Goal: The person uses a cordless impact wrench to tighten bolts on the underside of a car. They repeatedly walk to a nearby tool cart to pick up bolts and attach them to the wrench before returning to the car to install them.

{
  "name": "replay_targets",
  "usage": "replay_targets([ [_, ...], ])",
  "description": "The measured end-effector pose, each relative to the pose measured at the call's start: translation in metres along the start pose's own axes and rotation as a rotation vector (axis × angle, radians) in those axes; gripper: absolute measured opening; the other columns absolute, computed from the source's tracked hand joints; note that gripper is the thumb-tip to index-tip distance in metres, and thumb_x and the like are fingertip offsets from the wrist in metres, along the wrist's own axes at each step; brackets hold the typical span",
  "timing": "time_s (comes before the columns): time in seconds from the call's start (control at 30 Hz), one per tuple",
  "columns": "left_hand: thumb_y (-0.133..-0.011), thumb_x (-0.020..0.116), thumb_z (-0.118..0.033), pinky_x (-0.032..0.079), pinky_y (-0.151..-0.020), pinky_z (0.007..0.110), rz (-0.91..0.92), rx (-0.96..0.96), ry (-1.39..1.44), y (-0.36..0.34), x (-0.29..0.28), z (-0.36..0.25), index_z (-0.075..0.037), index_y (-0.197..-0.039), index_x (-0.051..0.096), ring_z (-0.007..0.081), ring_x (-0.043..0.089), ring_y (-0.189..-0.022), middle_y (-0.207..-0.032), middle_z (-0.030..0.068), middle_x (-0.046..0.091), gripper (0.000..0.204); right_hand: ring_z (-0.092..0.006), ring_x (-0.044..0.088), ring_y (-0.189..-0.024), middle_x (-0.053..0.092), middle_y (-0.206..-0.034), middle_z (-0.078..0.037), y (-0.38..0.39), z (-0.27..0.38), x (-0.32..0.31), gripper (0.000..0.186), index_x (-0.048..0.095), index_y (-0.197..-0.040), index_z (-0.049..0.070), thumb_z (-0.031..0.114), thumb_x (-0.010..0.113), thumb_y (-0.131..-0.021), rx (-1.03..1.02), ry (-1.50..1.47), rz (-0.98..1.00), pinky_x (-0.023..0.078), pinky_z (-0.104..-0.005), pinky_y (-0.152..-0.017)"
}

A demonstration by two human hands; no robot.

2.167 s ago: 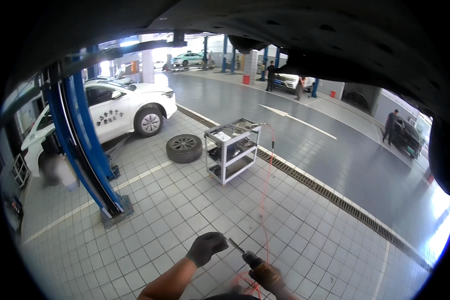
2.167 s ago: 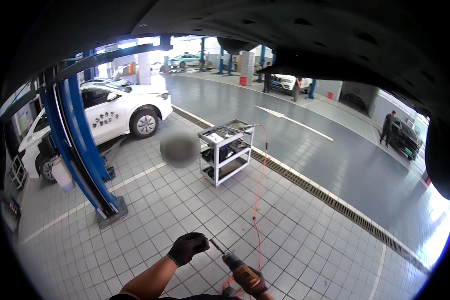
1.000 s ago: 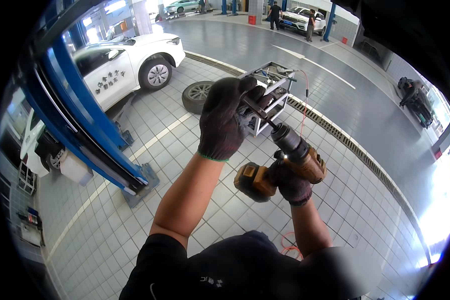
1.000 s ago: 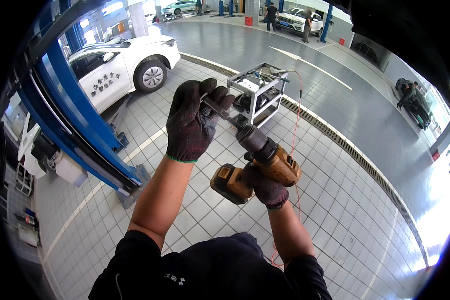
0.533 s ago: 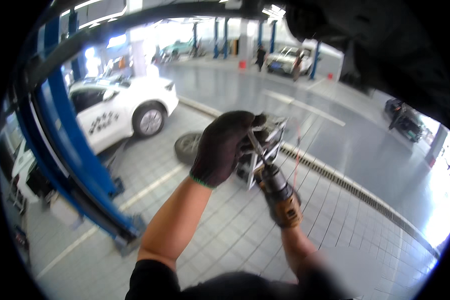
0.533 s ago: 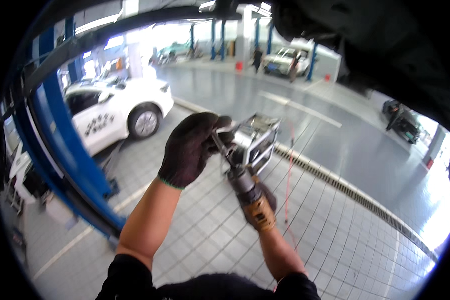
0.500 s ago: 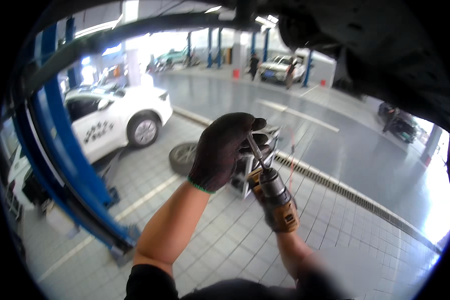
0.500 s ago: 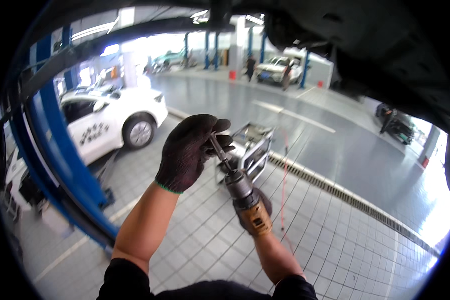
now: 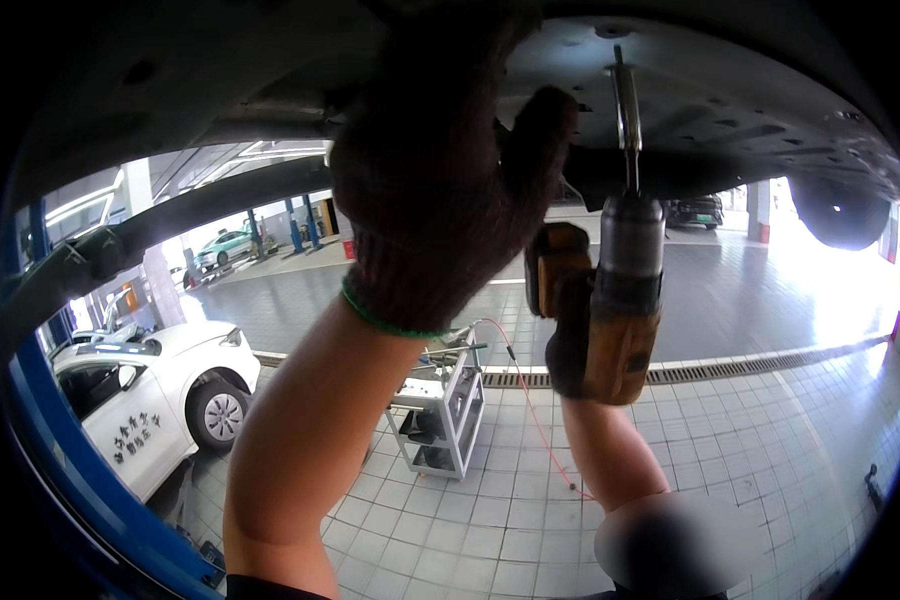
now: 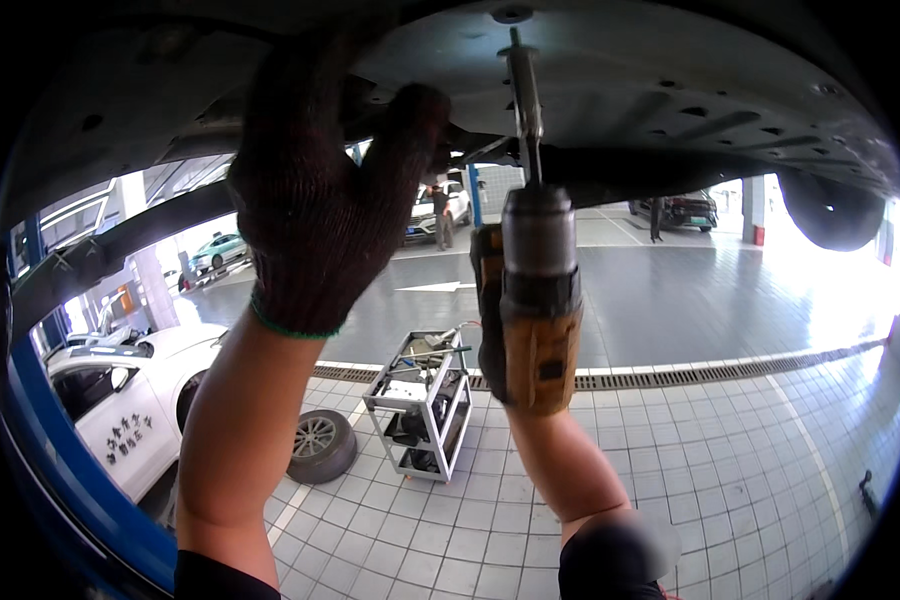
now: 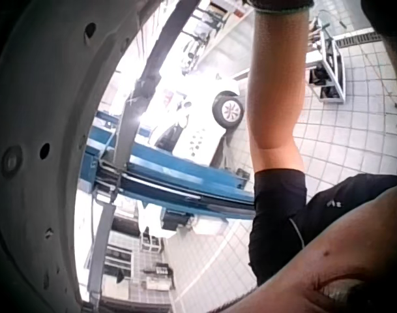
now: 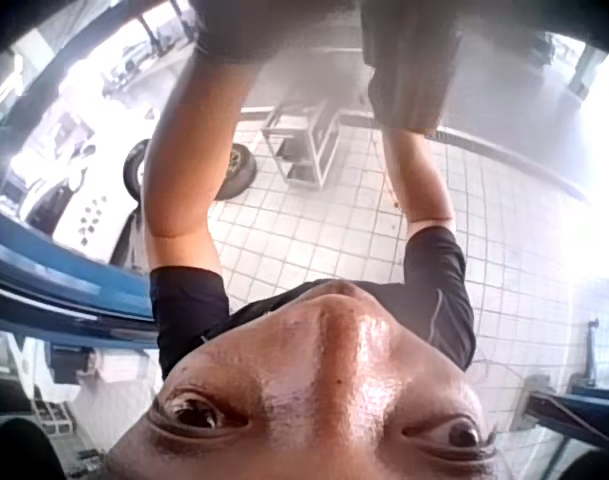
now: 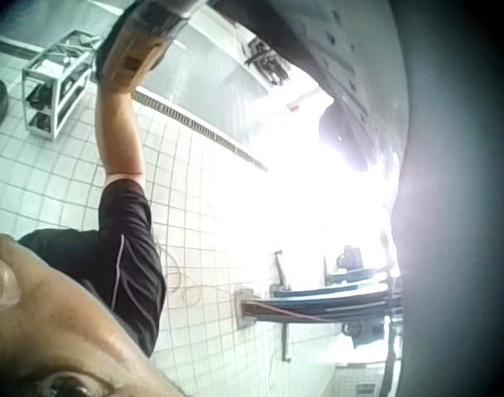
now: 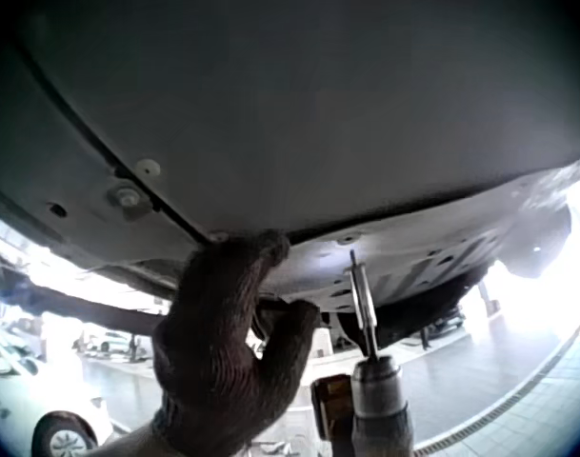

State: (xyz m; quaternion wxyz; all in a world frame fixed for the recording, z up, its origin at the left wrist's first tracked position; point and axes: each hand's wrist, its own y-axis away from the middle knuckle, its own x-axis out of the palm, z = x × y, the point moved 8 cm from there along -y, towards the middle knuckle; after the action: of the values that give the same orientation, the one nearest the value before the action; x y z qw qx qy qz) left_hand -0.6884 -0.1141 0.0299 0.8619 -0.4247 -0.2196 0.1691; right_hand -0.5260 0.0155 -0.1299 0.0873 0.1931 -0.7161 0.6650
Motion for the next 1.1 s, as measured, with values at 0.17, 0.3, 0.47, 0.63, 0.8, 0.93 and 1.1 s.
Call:
replay_targets([
  [0.17,-0.084,0.083,-0.024,0.06,-0.082,0.036,-0.161,0.255,-0.12,-0.013,-0.009,-0.015,-0.01,-0.124,0.07,0.0266,0.074,-0.094,-0.112,0.0111,0.073,0.045,-0.0183,0.063,-0.124,0.062,-0.137,-0.012,-0.011,0.011,-0.01,0.044,0.052,-0.145,0.009,0.014,0.065,-0.103,-0.079,0.314,0.015,0.051,-0.0334,-0.108],
  [0.3,-0.083,0.083,-0.024,0.06,-0.083,0.038,-0.09,0.205,-0.176,-0.018,-0.006,-0.025,-0.012,-0.123,0.071,0.0294,0.074,-0.099,-0.114,0.0108,0.073,0.044,-0.0177,0.063,-0.123,0.062,-0.136,-0.012,-0.022,0.023,-0.006,0.042,0.053,-0.143,0.009,0.013,0.066,-0.103,-0.074,0.208,0.049,0.052,-0.0337,-0.106],
  [0.47,-0.082,0.083,-0.025,0.06,-0.084,0.039,0.035,0.123,-0.295,-0.021,0.001,-0.033,-0.013,-0.119,0.072,0.0298,0.073,-0.101,-0.113,0.0101,0.073,0.041,-0.0177,0.064,-0.12,0.063,-0.133,-0.012,-0.026,0.025,-0.01,0.04,0.055,-0.139,0.008,0.011,0.067,-0.102,-0.021,0.22,0.078,0.053,-0.0334,-0.104],
  [0.63,-0.081,0.084,-0.027,0.06,-0.08,0.039,-0.05,0.073,-0.283,-0.019,0.007,-0.018,-0.013,-0.113,0.073,0.0308,0.073,-0.097,-0.111,0.0104,0.073,0.037,-0.0177,0.065,-0.118,0.063,-0.131,-0.012,-0.022,0.024,-0.021,0.037,0.056,-0.136,0.008,0.01,0.068,-0.101,0.1,0.258,0.097,0.055,-0.033,-0.103],
  [0.8,-0.081,0.081,-0.023,0.058,-0.076,0.04,-0.011,0.022,-0.311,-0.009,0.012,-0.016,-0.013,-0.112,0.072,0.0304,0.071,-0.09,-0.106,0.0109,0.071,0.034,-0.0168,0.064,-0.121,0.063,-0.131,-0.012,-0.015,0.032,-0.01,0.041,0.052,-0.141,0.007,0.01,0.066,-0.103,0.036,0.123,0.082,0.053,-0.0337,-0.106],
  [0.93,-0.081,0.079,-0.017,0.056,-0.069,0.04,0.016,-0.037,-0.291,-0.003,0.009,-0.027,-0.012,-0.108,0.071,0.0296,0.069,-0.084,-0.1,0.0098,0.068,0.029,-0.016,0.062,-0.124,0.062,-0.134,-0.011,-0.017,0.043,-0.002,0.047,0.048,-0.147,0.007,0.013,0.065,-0.104,-0.145,0.395,0.097,0.051,-0.0338,-0.11],
  [1.1,-0.081,0.079,-0.015,0.057,-0.07,0.039,-0.057,-0.005,-0.257,-0.014,0.006,-0.015,-0.013,-0.109,0.072,0.0303,0.069,-0.085,-0.104,0.0108,0.069,0.028,-0.0194,0.062,-0.117,0.061,-0.129,-0.011,-0.018,0.04,0.005,0.043,0.05,-0.142,0.006,0.016,0.067,-0.103,0.004,0.412,0.031,0.05,-0.0338,-0.106],
])
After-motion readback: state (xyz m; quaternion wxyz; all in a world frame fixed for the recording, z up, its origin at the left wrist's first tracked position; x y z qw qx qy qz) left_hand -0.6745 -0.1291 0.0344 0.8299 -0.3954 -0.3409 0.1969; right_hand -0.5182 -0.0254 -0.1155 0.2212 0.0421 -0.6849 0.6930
